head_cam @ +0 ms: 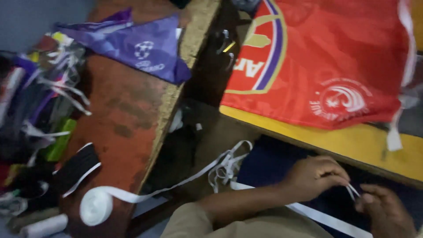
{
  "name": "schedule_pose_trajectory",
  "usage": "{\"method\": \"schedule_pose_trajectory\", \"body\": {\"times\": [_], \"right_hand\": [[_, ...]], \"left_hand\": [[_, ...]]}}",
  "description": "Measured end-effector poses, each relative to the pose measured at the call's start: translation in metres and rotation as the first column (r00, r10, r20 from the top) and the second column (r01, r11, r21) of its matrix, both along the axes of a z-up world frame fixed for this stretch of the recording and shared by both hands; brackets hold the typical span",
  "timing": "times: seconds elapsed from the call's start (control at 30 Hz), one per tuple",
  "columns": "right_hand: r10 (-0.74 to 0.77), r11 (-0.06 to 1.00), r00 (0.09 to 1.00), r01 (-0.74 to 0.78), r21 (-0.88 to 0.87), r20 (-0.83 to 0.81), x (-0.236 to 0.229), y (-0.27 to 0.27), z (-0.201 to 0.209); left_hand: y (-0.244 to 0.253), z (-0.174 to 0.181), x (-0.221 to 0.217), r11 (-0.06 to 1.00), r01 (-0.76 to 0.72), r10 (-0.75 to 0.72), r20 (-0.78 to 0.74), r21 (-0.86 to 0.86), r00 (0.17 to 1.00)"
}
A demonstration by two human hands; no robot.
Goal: The person attaches a white drawstring to a red fabric bag by folding the edge, cutting the string, and sewing it in place with a sewing machine. They then switch to a purple fabric bag and begin preparing to attach another drawstring.
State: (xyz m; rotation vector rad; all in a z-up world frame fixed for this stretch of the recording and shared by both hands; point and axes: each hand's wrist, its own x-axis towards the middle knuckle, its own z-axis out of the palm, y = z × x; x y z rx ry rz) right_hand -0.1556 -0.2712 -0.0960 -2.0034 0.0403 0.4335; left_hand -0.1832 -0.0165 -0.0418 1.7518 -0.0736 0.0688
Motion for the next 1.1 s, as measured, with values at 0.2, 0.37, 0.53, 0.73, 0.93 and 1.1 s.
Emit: {"method": "schedule_pose_trajectory", "body": {"times": [0.2,0.37,0.53,0.73,0.93,1.1], "right_hand": [[-0.034,0.935,0.991,0.076,0.347,-0.126,-0.01,0.013,0.043],[-0.192,0.677,0.911,0.391,0.624,-0.364,-0.011,0.015,0.041],[-0.259,0.959,0.944,0.227,0.167,0.204,-0.001,0.037,0.097],[0.057,0.979,0.769,0.081,-0.187,0.636,0.023,0.06,0.149],[0.488,0.814,0.437,0.084,-0.575,0.756,0.089,0.102,0.173],[0.636,0.716,0.307,0.106,-0.69,0.708,0.139,0.116,0.138]], "left_hand": [[0.001,0.01,-0.001,0.993,-0.096,0.086,0.139,0.069,0.987],[0.01,0.027,-0.002,0.996,0.075,-0.083,0.212,0.042,0.974],[0.017,0.027,0.001,0.981,0.113,-0.144,0.201,0.16,0.969],[0.028,0.042,0.013,0.924,0.181,-0.257,0.198,0.337,0.946],[0.034,0.057,0.012,0.92,0.227,-0.299,0.2,0.318,0.933],[0.043,0.061,0.007,0.914,0.265,-0.331,0.189,0.306,0.924]]}}
